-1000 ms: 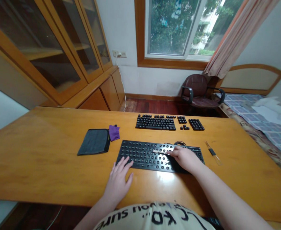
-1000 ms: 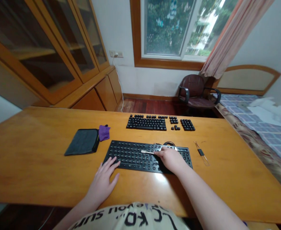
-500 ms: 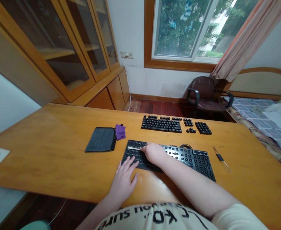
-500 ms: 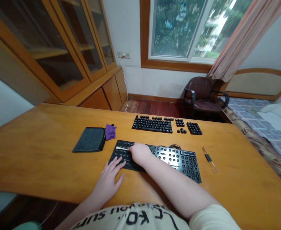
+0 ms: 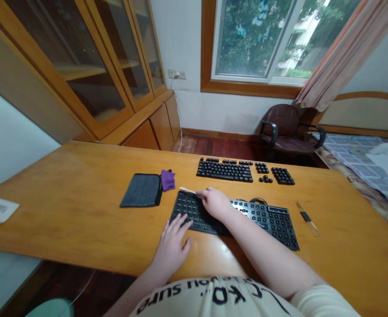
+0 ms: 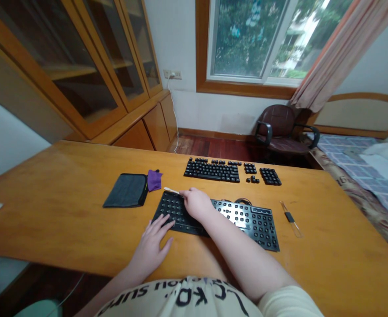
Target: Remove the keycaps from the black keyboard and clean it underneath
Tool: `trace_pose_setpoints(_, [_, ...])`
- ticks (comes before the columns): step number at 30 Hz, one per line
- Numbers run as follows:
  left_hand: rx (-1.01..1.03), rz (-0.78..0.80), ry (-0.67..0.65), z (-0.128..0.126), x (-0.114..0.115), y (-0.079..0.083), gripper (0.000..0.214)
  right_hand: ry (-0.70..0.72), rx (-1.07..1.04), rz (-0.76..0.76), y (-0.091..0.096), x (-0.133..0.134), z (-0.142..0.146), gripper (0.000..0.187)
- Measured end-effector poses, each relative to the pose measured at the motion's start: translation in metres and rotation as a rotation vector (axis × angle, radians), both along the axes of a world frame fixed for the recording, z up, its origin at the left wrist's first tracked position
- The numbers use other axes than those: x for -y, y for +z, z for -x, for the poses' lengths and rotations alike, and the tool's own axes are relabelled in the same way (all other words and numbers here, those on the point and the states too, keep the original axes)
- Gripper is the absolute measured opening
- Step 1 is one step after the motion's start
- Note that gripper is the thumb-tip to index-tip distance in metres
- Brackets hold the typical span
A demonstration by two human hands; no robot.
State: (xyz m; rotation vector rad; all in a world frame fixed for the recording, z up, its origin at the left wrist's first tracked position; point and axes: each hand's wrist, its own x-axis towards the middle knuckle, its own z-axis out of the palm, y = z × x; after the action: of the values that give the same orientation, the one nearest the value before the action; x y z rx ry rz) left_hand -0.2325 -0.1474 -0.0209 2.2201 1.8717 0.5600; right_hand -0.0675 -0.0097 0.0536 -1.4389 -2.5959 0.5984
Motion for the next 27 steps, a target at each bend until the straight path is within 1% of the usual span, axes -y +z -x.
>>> trace_pose_setpoints(3, [0.021, -0.007, 0.001, 0.001, 0.0, -0.001, 0.038, -0.055, -0.089, 0.07, -0.003, 0.007, -0.021, 0.038])
trace_pose_setpoints(5, [0.034, -0.013, 0.001, 0.001, 0.0, -0.001, 0.036, -0.046, -0.172, 0.113, -0.005, 0.018, -0.027, 0.039])
trace_pose_setpoints(7, [0.047, -0.033, 0.013, 0.001, 0.0, -0.002, 0.033, -0.034, -0.238, 0.14, -0.007, 0.032, -0.026, 0.038])
trace_pose_setpoints(10, [0.061, -0.077, 0.058, 0.002, 0.001, -0.006, 0.032, -0.028, -0.276, 0.179, -0.007, 0.05, -0.015, 0.039])
trace_pose_setpoints(12, [0.061, -0.1, 0.107, 0.002, 0.001, -0.008, 0.034, -0.007, -0.248, 0.207, -0.006, 0.058, -0.005, 0.041])
trace_pose_setpoints(15, [0.043, -0.114, 0.178, 0.003, 0.001, -0.012, 0.04, 0.04, -0.149, 0.227, -0.005, 0.063, 0.008, 0.045])
trace_pose_setpoints(19, [0.008, -0.128, 0.216, 0.003, 0.002, -0.015, 0.041, 0.081, -0.061, 0.216, -0.004, 0.069, 0.02, 0.049])
trace_pose_setpoints(23, [-0.001, -0.147, 0.187, 0.004, 0.002, -0.019, 0.041, 0.082, -0.012, 0.18, -0.002, 0.08, 0.029, 0.051])
trace_pose_setpoints(27, [-0.011, -0.135, 0.159, 0.005, 0.002, -0.019, 0.043, 0.135, 0.095, 0.103, -0.007, 0.085, 0.039, 0.049])
